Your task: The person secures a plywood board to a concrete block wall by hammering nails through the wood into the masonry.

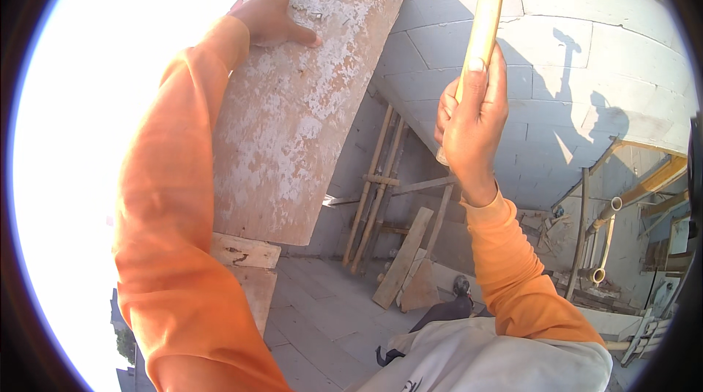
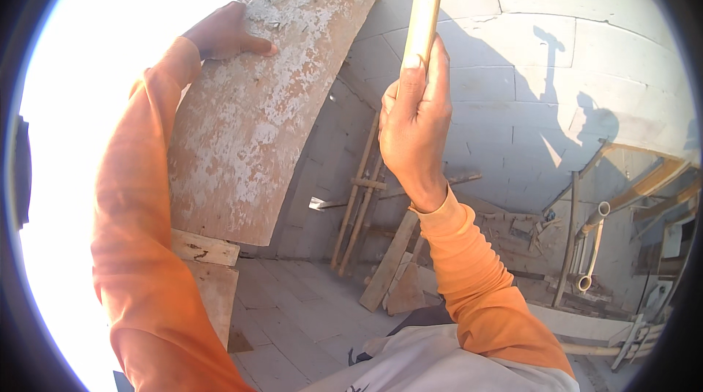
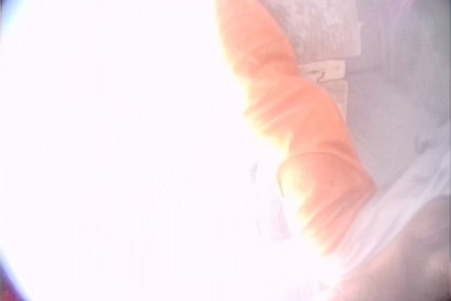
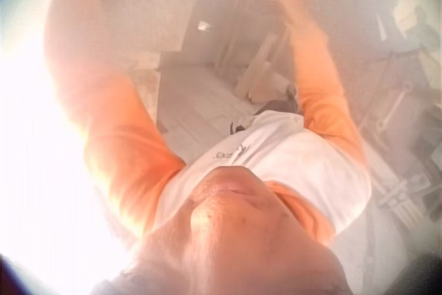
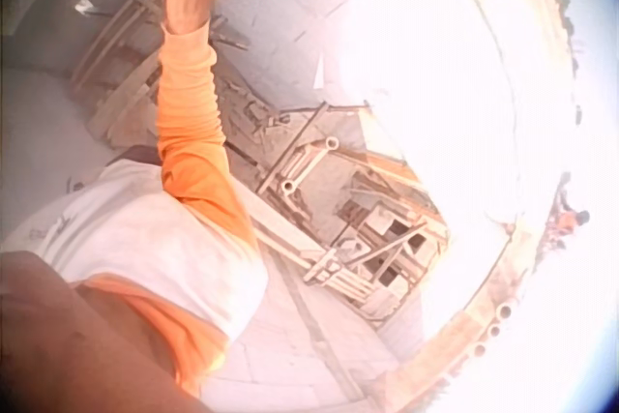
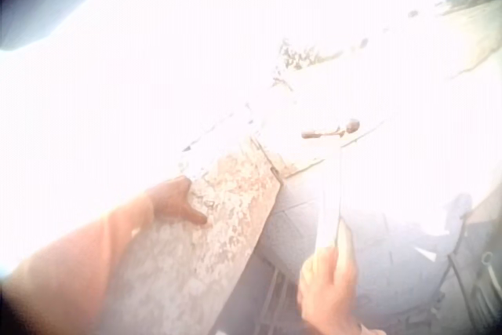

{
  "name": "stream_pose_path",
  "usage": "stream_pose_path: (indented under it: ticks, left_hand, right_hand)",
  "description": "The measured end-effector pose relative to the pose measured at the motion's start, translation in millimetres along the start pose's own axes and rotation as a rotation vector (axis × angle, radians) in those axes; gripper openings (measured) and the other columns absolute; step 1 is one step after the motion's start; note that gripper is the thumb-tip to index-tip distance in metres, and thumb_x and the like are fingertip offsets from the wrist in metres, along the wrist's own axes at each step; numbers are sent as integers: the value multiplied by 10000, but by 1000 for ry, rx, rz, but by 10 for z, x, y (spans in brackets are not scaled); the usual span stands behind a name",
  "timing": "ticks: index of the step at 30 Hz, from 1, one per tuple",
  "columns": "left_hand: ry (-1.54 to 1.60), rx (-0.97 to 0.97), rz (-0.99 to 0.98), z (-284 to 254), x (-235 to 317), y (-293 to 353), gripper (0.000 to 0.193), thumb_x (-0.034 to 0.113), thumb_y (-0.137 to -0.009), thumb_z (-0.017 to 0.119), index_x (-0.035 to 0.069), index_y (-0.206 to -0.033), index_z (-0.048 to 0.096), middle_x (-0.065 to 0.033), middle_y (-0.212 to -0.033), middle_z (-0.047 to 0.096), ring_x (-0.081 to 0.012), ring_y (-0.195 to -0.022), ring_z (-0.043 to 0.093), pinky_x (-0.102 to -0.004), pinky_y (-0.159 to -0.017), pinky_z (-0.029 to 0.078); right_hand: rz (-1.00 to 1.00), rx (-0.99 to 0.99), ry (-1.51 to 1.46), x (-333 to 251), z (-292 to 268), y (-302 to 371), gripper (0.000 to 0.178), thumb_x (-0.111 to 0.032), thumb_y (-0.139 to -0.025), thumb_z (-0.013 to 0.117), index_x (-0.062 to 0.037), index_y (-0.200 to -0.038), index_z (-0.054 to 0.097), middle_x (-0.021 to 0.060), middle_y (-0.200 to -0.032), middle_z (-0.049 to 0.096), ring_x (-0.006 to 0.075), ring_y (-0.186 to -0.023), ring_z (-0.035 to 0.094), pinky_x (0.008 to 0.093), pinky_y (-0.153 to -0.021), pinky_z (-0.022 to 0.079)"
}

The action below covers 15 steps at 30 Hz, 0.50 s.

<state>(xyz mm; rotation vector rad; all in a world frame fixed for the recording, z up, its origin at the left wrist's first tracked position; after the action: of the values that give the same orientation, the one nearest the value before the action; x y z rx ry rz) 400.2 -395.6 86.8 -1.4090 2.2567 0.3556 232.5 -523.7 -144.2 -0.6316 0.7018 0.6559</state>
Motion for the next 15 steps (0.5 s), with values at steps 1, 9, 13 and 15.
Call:
stream_pose_path:
  ticks: [1,9,13,15]
  left_hand:
    - [3,-2,0,-1,10,1,927,583,-652,851,-94,-1242,619,-223,-1197,687,-331,-1156,651,-426,-1008,446]
    - [-49,-18,-4,-17,23,-16,924,583,-666,846,-112,-1230,615,-229,-1179,691,-333,-1143,657,-421,-1011,450]
    - [-5,-45,-28,-63,98,16,927,571,-669,846,-111,-1247,603,-242,-1188,683,-338,-1147,656,-424,-1016,455]
    - [-1,-21,-31,-86,71,57,925,565,-668,846,-109,-1253,601,-243,-1187,683,-341,-1143,658,-425,-1015,458]
  right_hand:
    - [-10,32,-23,-31,-6,-2,493,-241,-1113,406,58,-1502,359,25,-745,492,104,-584,480,297,-563,460]
    - [155,-185,202,379,97,80,547,-261,-1106,438,106,-1503,356,81,-804,554,124,-625,542,319,-585,473]
    - [-33,-87,177,224,29,89,520,-269,-1105,433,85,-1484,407,79,-767,539,132,-620,547,310,-602,465]
    - [5,-141,249,391,141,126,506,-257,-1104,429,79,-1482,410,74,-752,529,134,-613,540,314,-595,461]
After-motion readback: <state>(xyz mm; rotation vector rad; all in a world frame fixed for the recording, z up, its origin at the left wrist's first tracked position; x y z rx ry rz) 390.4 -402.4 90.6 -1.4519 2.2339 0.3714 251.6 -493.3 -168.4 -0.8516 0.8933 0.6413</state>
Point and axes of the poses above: each hand's wrist, its own y-axis away from the middle knuckle, its own z-axis out of the palm, x = y × z, the point moved 2 cm from there along -y, towards the middle knuckle
